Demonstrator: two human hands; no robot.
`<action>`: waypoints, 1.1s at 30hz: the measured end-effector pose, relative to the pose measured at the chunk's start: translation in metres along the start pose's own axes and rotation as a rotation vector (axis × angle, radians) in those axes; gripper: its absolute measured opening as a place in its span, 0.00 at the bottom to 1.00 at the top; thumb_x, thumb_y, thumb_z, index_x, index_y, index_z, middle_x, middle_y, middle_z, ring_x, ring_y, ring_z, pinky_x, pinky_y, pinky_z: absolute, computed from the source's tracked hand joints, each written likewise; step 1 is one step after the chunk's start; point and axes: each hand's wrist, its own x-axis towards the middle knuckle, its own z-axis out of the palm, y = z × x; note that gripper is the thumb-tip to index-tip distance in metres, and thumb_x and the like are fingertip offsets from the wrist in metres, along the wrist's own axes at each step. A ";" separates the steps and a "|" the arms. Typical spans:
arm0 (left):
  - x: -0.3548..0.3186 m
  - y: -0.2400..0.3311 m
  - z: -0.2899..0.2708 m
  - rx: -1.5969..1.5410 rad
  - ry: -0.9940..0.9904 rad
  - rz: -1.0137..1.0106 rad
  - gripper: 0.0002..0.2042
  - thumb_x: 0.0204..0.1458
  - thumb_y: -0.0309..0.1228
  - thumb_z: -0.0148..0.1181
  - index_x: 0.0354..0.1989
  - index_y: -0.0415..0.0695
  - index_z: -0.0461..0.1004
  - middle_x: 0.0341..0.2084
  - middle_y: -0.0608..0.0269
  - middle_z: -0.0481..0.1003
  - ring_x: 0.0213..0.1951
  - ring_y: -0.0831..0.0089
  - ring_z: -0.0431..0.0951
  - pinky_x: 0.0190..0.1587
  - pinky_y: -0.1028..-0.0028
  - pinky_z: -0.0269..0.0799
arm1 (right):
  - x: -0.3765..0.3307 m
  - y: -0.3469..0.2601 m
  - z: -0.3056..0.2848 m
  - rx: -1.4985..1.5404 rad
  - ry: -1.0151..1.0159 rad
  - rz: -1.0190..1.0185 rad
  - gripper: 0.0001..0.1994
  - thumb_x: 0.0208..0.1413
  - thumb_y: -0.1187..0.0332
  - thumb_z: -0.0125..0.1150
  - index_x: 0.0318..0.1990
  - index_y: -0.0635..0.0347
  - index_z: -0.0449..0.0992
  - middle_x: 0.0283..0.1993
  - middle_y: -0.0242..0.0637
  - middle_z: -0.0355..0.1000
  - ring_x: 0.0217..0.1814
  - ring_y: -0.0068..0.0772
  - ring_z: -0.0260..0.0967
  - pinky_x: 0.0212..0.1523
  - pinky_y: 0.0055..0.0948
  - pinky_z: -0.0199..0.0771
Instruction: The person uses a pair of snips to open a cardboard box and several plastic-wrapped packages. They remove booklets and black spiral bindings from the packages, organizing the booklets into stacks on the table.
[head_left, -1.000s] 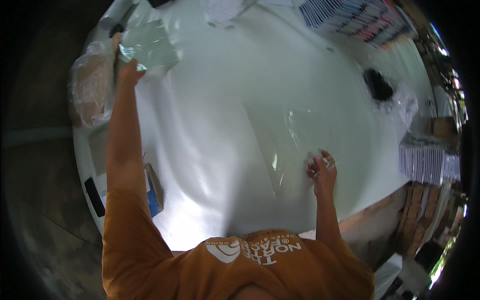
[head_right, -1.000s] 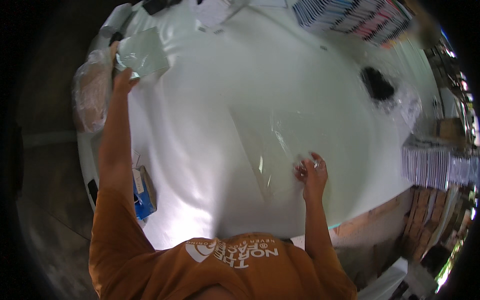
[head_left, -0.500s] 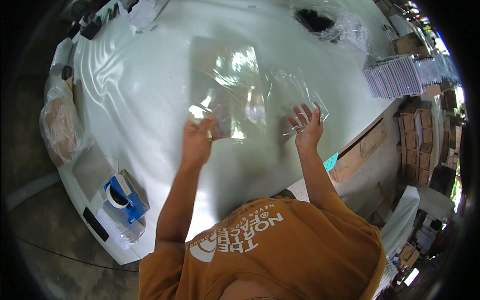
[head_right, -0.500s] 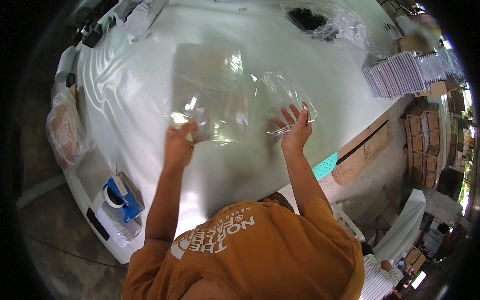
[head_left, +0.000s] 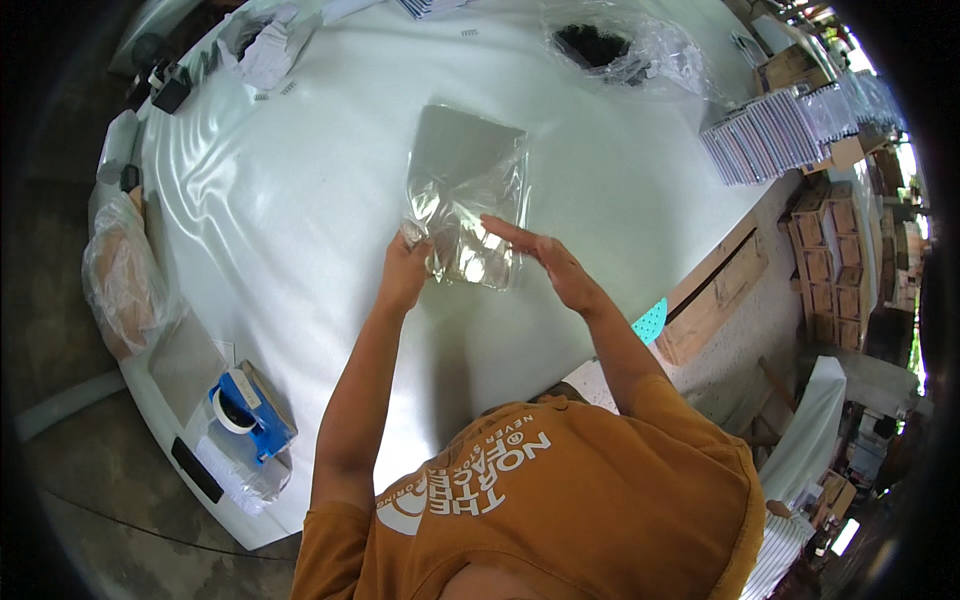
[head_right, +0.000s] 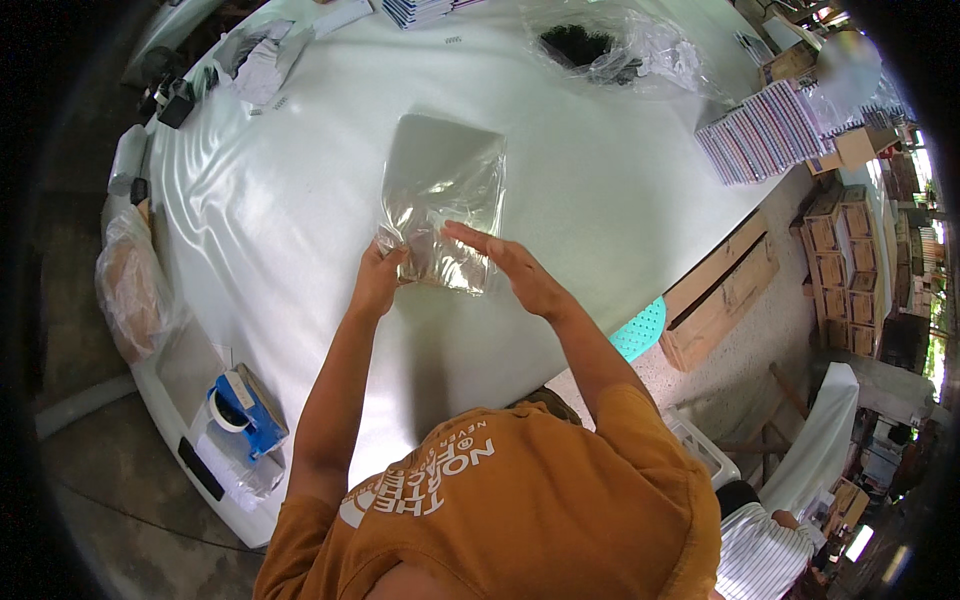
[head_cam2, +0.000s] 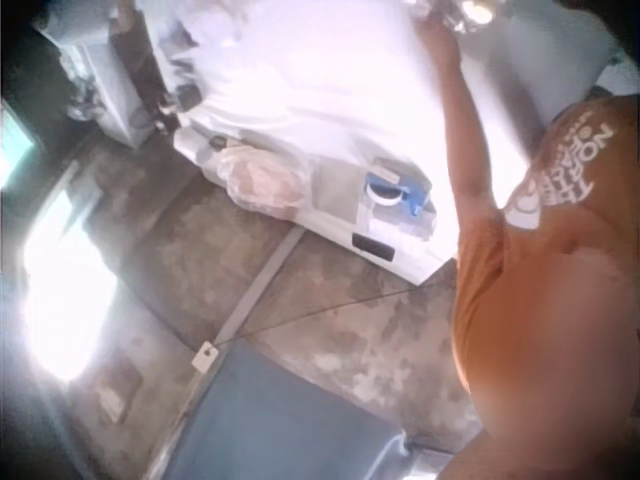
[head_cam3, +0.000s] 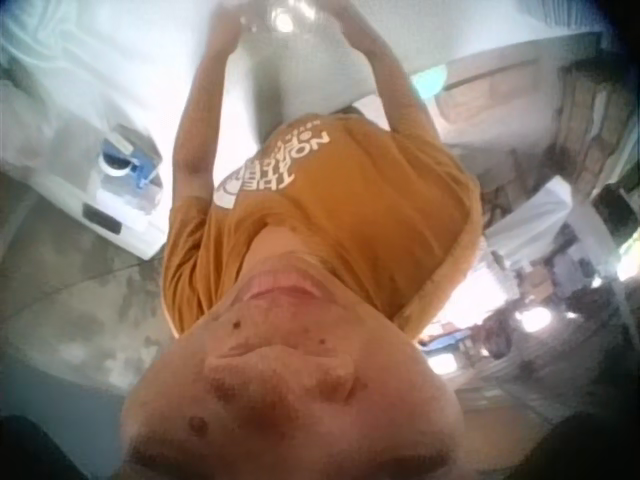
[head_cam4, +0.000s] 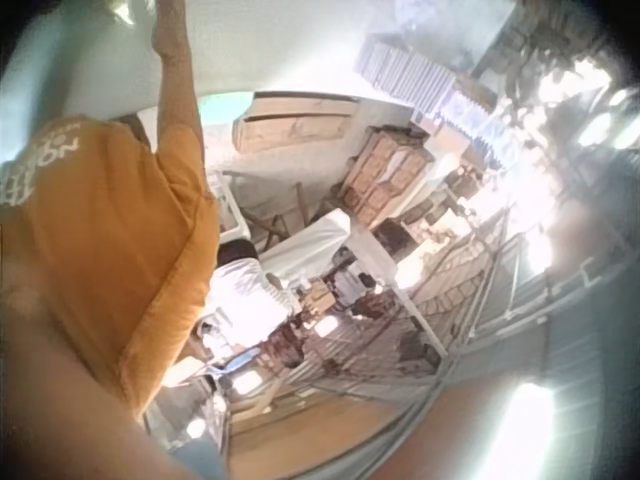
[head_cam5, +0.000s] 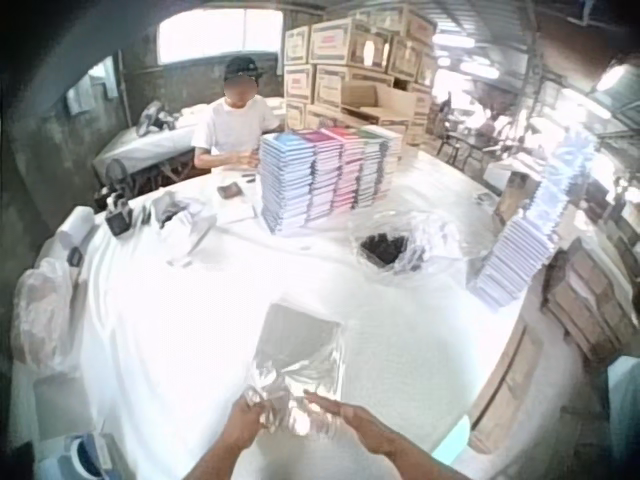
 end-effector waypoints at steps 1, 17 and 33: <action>0.007 -0.008 -0.008 -0.002 -0.017 -0.027 0.16 0.54 0.26 0.48 0.52 0.41 0.65 0.43 0.62 0.71 0.39 0.73 0.73 0.36 0.72 0.72 | 0.006 0.009 0.000 -0.087 0.131 -0.004 0.24 0.59 0.60 0.47 0.61 0.59 0.60 0.59 0.39 0.62 0.61 0.34 0.56 0.59 0.36 0.58; -0.012 0.011 -0.005 -0.048 -0.046 -0.063 0.07 0.53 0.28 0.52 0.41 0.45 0.68 0.29 0.68 0.70 0.31 0.75 0.71 0.32 0.72 0.69 | 0.049 0.050 0.006 0.015 0.614 0.360 0.21 0.51 0.73 0.59 0.52 0.68 0.64 0.41 0.37 0.69 0.40 0.27 0.68 0.41 0.25 0.70; -0.183 -0.040 -0.071 0.703 0.935 0.412 0.22 0.49 0.26 0.55 0.54 0.40 0.61 0.50 0.51 0.64 0.50 0.58 0.65 0.51 0.64 0.61 | 0.276 0.065 0.235 0.887 -0.148 0.235 0.04 0.56 0.75 0.51 0.38 0.56 0.66 0.34 0.27 0.66 0.32 0.19 0.64 0.31 0.21 0.68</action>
